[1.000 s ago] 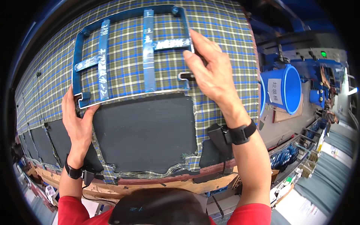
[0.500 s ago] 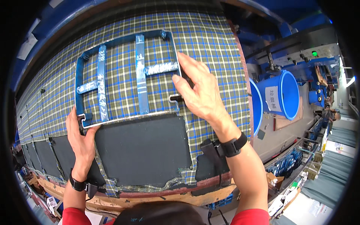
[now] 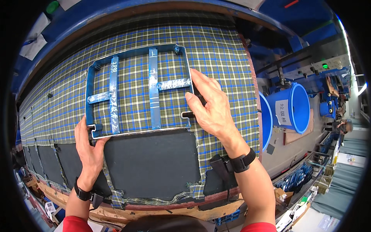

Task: The recorder positions a metal cutting die on plaid fabric material, uses a mallet to pound the die through the material on an industrial cutting table, and then trims the fabric with scissors.

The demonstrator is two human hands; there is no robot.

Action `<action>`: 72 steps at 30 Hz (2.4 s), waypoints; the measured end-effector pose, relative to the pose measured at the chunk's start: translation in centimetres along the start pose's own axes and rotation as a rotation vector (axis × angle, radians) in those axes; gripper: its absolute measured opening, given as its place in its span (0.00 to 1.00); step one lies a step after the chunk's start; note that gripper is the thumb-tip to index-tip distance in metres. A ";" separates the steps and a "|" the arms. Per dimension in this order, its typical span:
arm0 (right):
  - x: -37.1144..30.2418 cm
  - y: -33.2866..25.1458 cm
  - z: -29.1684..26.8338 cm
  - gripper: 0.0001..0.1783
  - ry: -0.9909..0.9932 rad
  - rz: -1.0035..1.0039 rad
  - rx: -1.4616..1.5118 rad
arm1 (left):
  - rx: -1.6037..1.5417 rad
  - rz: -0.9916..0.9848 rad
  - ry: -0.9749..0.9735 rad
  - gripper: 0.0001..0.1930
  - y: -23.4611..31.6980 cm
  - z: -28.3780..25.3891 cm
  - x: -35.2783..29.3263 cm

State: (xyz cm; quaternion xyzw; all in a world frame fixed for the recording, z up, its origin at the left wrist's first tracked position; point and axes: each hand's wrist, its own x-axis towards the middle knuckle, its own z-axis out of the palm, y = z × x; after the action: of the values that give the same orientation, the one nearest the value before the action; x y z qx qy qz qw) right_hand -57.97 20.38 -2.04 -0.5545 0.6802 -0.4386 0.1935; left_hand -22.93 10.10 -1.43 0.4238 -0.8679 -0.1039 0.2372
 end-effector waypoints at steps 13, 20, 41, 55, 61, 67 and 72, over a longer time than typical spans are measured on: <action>-0.2 0.1 0.2 0.29 0.047 0.011 -0.027 | -0.066 -0.129 -0.017 0.48 0.6 0.0 0.0; 0.0 0.3 0.4 0.31 0.058 0.016 -0.037 | -0.068 -0.074 0.007 0.46 0.6 0.2 0.2; -1.1 0.5 -1.6 0.30 0.168 0.189 0.223 | -0.137 -0.071 0.048 0.46 1.0 0.3 -0.2; -10.2 1.9 -7.6 0.28 -0.028 -0.064 -0.916 | -0.076 0.071 0.080 0.46 0.1 0.7 -0.2; -16.8 0.5 -11.5 0.25 0.011 0.072 -0.964 | -0.100 0.126 0.115 0.46 -0.5 0.3 -0.6; -27.0 -2.4 -17.5 0.19 0.052 0.305 -0.911 | -0.017 0.247 0.344 0.30 0.1 -5.9 -4.4; -34.4 -7.2 -15.7 0.13 0.323 0.235 -0.594 | -0.224 0.137 0.286 0.13 2.7 -10.8 -13.2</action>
State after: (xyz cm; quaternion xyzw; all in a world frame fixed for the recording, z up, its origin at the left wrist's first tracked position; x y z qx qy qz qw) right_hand -54.88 58.14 4.66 -0.4282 0.8589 -0.2786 -0.0368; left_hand -12.42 22.37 4.64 0.3450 -0.8352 -0.1222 0.4104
